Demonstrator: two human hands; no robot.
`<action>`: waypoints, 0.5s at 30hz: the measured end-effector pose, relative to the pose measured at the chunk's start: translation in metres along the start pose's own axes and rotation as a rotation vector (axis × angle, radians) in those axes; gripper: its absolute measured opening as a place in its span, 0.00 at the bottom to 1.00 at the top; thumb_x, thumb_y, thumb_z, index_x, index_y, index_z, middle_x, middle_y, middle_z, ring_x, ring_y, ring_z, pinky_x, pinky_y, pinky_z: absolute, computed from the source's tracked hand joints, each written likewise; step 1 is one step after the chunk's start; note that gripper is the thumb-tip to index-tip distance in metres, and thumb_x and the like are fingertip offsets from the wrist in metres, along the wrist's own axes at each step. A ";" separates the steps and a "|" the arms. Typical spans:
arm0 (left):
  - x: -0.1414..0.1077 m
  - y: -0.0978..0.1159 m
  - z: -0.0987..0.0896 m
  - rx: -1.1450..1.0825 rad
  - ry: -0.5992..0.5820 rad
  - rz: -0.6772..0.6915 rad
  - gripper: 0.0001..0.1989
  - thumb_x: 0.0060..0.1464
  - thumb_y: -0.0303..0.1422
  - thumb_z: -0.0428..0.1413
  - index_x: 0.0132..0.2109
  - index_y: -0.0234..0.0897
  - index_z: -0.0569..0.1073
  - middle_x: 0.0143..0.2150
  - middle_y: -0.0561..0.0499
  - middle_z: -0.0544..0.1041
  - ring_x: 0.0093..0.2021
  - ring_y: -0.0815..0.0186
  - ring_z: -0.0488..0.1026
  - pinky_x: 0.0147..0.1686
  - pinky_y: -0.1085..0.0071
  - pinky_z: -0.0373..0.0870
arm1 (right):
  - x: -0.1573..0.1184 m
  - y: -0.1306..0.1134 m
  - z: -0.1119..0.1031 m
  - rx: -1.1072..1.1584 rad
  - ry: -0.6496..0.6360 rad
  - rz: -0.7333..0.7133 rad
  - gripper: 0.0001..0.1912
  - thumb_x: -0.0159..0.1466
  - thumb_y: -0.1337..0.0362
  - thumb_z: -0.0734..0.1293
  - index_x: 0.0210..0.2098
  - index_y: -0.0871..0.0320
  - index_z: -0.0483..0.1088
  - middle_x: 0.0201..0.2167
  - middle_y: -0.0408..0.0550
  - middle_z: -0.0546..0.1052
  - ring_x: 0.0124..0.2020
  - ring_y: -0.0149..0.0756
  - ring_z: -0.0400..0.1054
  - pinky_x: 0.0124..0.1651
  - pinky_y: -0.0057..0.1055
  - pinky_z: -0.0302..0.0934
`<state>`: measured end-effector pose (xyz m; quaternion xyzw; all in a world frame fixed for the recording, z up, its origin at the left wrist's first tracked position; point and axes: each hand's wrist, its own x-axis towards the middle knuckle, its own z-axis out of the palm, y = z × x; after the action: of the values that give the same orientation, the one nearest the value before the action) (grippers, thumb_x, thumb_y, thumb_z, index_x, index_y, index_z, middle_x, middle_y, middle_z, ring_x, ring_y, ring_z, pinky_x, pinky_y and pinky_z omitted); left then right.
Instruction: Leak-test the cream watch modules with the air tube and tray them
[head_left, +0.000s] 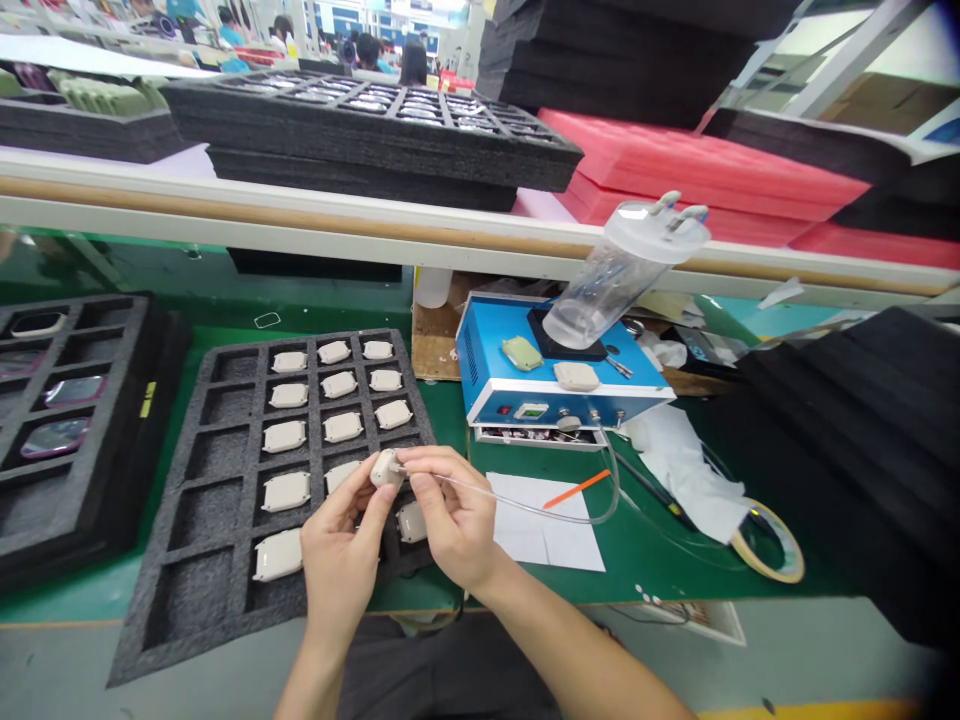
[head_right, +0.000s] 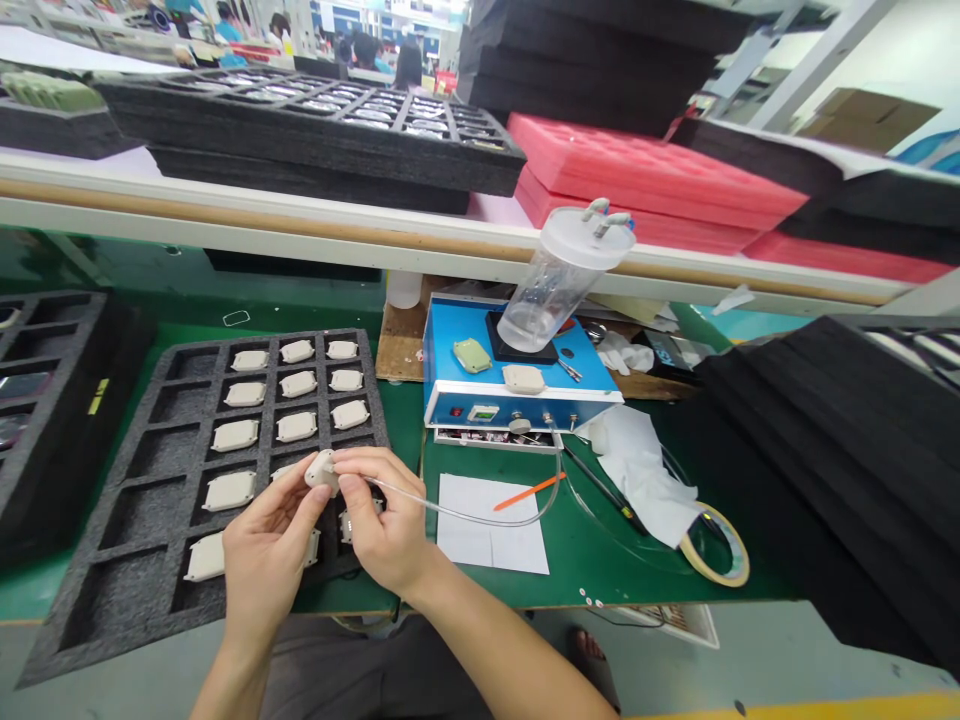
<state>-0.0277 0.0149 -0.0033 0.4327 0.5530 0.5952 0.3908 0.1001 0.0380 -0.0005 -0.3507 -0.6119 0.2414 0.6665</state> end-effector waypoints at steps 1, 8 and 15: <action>0.000 0.000 0.000 0.000 -0.001 0.001 0.23 0.54 0.43 0.70 0.54 0.37 0.84 0.52 0.43 0.86 0.47 0.56 0.86 0.50 0.65 0.84 | 0.000 0.000 0.000 0.001 0.000 -0.001 0.08 0.71 0.69 0.66 0.42 0.54 0.79 0.41 0.51 0.85 0.44 0.38 0.82 0.47 0.36 0.78; -0.001 0.000 0.000 -0.007 0.007 -0.009 0.23 0.53 0.43 0.70 0.53 0.37 0.85 0.51 0.43 0.86 0.46 0.56 0.86 0.49 0.65 0.84 | 0.000 0.000 0.000 -0.007 -0.010 0.009 0.09 0.72 0.68 0.66 0.42 0.54 0.79 0.41 0.51 0.85 0.44 0.38 0.82 0.46 0.37 0.78; -0.001 -0.001 0.000 0.008 -0.002 -0.006 0.24 0.54 0.44 0.70 0.54 0.37 0.84 0.52 0.42 0.86 0.47 0.54 0.86 0.50 0.62 0.84 | -0.001 0.001 0.000 -0.015 -0.007 -0.001 0.09 0.71 0.69 0.66 0.42 0.54 0.79 0.41 0.51 0.85 0.44 0.38 0.82 0.47 0.37 0.79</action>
<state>-0.0280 0.0143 -0.0043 0.4329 0.5564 0.5915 0.3914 0.1000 0.0377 -0.0017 -0.3545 -0.6162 0.2376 0.6620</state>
